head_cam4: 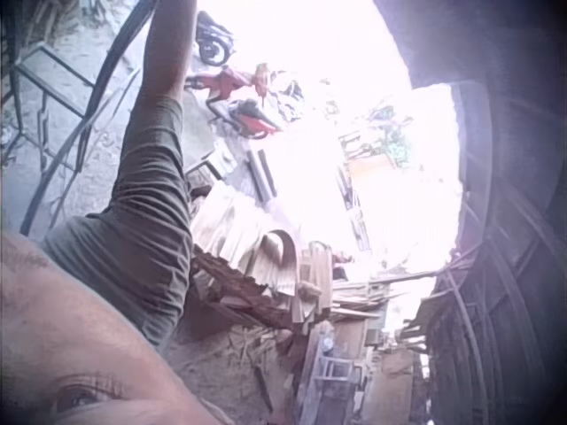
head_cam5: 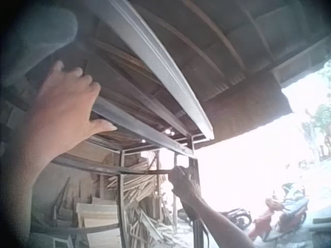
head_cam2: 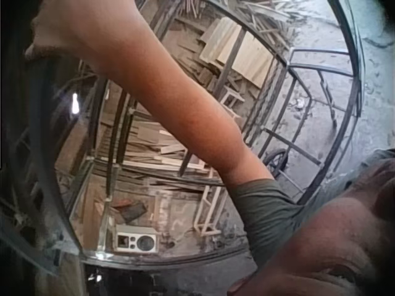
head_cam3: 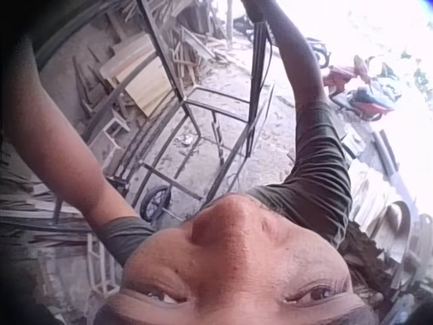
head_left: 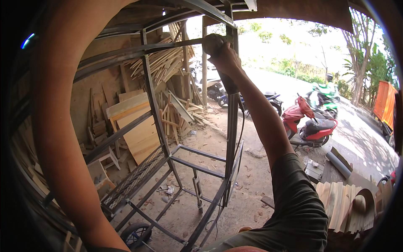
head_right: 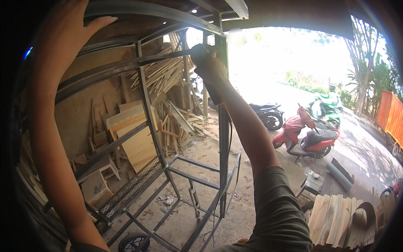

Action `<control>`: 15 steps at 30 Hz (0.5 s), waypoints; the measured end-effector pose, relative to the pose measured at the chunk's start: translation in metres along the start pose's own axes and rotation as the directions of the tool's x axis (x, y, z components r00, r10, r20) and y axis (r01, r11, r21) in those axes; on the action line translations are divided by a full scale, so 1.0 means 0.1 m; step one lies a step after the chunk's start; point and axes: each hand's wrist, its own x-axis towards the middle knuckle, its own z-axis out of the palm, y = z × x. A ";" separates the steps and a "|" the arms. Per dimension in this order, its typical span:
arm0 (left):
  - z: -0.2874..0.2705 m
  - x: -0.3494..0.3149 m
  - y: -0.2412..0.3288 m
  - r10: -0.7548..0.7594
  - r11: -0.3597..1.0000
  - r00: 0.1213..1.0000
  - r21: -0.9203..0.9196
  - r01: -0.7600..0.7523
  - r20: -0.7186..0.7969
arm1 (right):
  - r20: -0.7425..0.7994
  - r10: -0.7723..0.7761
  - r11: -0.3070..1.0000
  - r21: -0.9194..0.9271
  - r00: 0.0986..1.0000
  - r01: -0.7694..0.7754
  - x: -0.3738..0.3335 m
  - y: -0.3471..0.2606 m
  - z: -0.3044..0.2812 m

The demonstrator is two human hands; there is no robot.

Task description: The person is using an angle grinder to smooth the edges and joints of a metal frame, moving the tool along the top and side rails while sparks fly.

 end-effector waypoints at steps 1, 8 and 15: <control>0.00 0.00 0.00 0.001 1.000 1.000 0.007 -0.001 -0.009 | 0.037 -0.017 0.999 -0.032 0.999 0.018 -0.02 0.00 0.02; 0.00 0.07 -0.05 0.045 0.998 0.999 -0.043 -0.045 0.011 | -0.052 0.032 0.993 0.113 0.998 -0.026 -0.19 -0.03 0.11; -0.03 0.05 -0.08 0.081 0.997 0.997 -0.017 -0.081 0.011 | -0.109 0.021 0.995 0.098 0.994 -0.010 -0.15 -0.08 0.24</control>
